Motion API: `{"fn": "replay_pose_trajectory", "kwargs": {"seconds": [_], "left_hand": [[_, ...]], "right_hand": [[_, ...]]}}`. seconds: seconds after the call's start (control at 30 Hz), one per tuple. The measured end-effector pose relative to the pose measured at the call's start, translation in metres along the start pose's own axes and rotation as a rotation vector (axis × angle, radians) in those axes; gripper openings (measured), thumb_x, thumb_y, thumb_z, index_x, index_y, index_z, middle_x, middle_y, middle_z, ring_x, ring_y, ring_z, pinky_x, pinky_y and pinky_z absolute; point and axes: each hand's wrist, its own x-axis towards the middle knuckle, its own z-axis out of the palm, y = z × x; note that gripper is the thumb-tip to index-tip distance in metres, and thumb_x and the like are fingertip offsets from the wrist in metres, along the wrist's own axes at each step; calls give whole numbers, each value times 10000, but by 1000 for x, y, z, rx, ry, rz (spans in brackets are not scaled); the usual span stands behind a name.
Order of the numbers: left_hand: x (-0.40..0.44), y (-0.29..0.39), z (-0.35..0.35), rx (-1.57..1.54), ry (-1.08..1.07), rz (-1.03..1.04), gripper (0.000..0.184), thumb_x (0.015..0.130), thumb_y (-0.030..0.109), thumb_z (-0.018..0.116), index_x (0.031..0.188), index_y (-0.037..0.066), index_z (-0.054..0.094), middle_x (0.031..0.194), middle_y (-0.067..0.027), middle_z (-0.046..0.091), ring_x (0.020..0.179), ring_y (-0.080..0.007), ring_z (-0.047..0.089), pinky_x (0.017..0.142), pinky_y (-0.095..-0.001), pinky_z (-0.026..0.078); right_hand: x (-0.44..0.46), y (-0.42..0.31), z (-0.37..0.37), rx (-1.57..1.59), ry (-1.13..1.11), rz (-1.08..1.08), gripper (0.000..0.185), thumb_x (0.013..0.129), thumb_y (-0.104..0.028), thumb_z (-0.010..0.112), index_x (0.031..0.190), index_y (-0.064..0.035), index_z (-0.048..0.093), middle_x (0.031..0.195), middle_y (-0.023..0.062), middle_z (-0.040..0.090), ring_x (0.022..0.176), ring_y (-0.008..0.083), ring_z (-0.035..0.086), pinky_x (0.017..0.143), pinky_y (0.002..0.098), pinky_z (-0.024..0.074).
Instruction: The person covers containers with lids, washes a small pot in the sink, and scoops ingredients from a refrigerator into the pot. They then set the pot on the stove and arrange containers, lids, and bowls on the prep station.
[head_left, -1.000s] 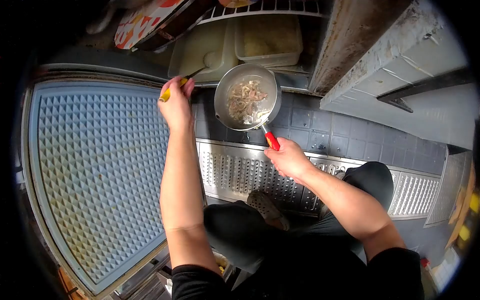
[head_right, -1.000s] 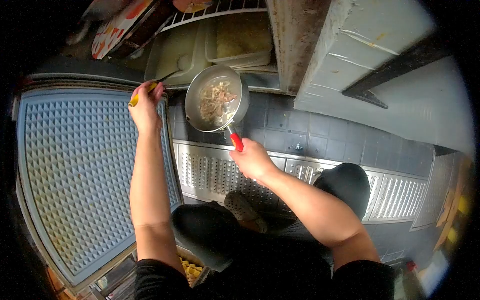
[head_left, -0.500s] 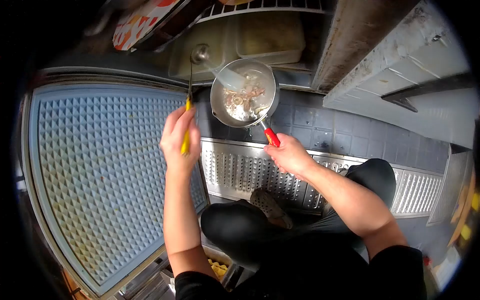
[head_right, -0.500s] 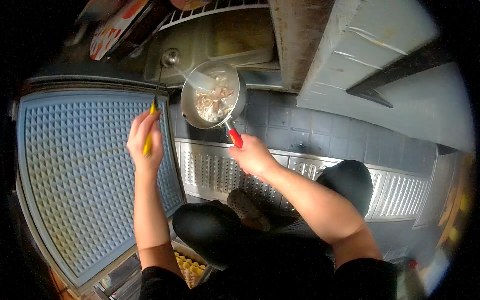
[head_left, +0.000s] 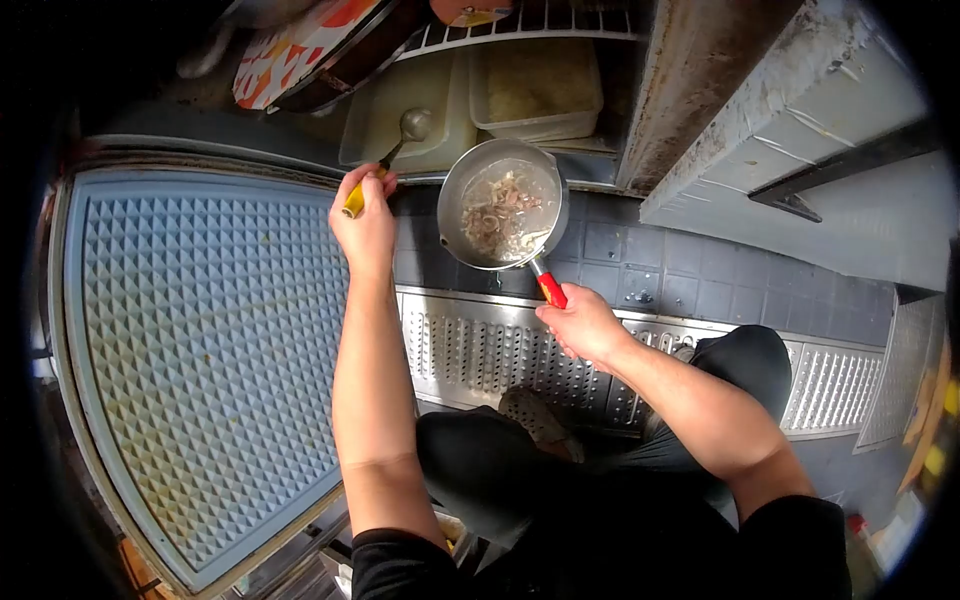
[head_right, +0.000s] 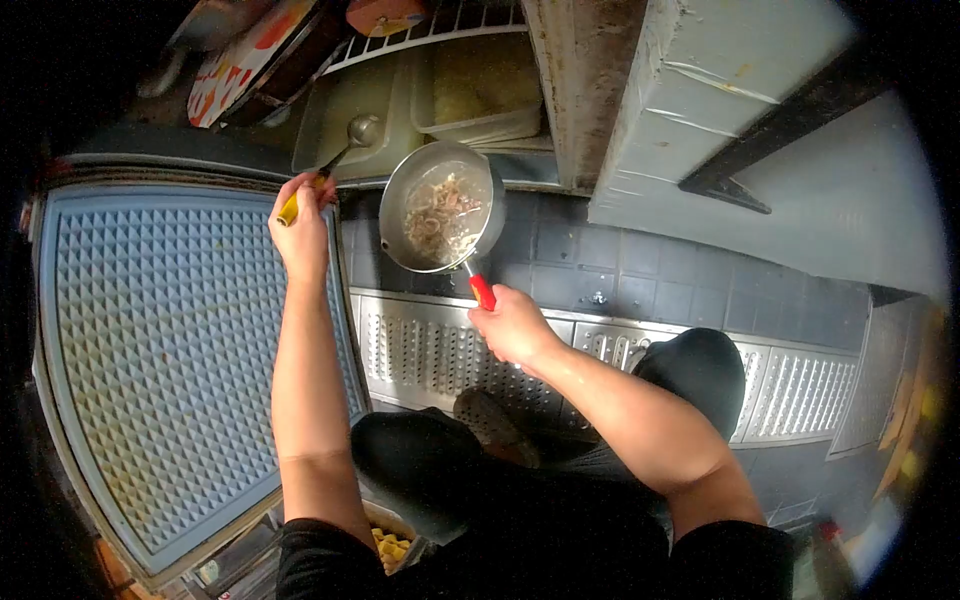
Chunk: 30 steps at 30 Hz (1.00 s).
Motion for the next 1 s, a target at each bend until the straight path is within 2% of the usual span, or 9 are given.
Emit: {"fn": "replay_pose_trajectory", "kwargs": {"seconds": [0.03, 0.27, 0.4, 0.47, 0.53, 0.57, 0.67, 0.77, 1.0], "left_hand": [[-1, 2, -2, -26, 3, -5, 237, 1037, 81, 513, 1152, -97, 619, 1053, -180, 690, 955, -258, 725, 887, -341, 599], [-41, 54, -20, -263, 187, -18, 263, 1035, 113, 546, 1156, -117, 587, 1085, -227, 661, 996, -343, 723, 903, -386, 615], [-102, 76, -34, -52, -4, 66, 215, 1027, 90, 528, 1128, -74, 623, 1136, -244, 668, 1045, -352, 707, 942, -435, 601], [-113, 65, -43, 303, -320, 491, 200, 972, 11, 560, 1132, -51, 663, 1145, -251, 679, 1036, -356, 713, 937, -418, 588], [-112, 80, -13, 675, -412, 748, 266, 853, -68, 645, 1113, -33, 695, 1130, -252, 682, 1005, -367, 717, 867, -390, 596], [-104, 77, 1, 661, -462, 769, 360, 811, -63, 681, 1169, -22, 686, 1159, -239, 671, 1030, -377, 703, 874, -391, 588], [-63, 54, 49, 549, -548, 798, 366, 832, -33, 687, 1194, 6, 662, 1187, -219, 658, 991, -398, 692, 841, -416, 585], [-25, 38, 103, 510, -611, 799, 309, 867, 5, 690, 1175, 22, 681, 1179, -218, 670, 1042, -403, 669, 892, -414, 562], [16, 19, 154, 732, -789, 745, 216, 906, 104, 661, 1104, 35, 713, 1081, -181, 700, 1003, -406, 667, 847, -450, 563]], "right_hand": [[-1, -1, -1, 11, -2, 9, 165, 953, -138, 630, 940, -27, 509, 675, 25, 521, 460, 113, 475, 382, 296, 367], [-4, -2, -1, 9, 8, 13, 166, 992, -145, 624, 936, -59, 494, 669, -6, 488, 462, 76, 434, 389, 263, 348], [-10, -5, 0, 27, 31, -3, 161, 992, -144, 623, 937, -54, 501, 670, -1, 493, 463, 80, 433, 389, 266, 351], [-10, -3, 0, 44, 51, -9, 158, 991, -142, 621, 937, -52, 504, 668, 2, 496, 463, 83, 433, 388, 269, 353], [-14, -4, 0, 65, 86, -9, 150, 994, -138, 616, 937, -55, 505, 669, 5, 495, 470, 87, 437, 395, 266, 362], [-15, -2, 1, 86, 103, -6, 149, 995, -138, 615, 938, -56, 505, 670, 6, 495, 474, 88, 439, 397, 264, 365], [-16, 4, -1, 154, 133, -15, 148, 998, -141, 615, 940, -61, 505, 672, 2, 494, 485, 88, 444, 402, 261, 373], [-10, 15, -6, 182, 166, -56, 142, 1001, -141, 612, 942, -67, 506, 671, -5, 490, 491, 88, 446, 402, 260, 378], [2, 22, -5, 252, 176, -45, 127, 1005, -132, 606, 959, -71, 505, 669, -18, 485, 495, 82, 444, 397, 260, 374]]}}
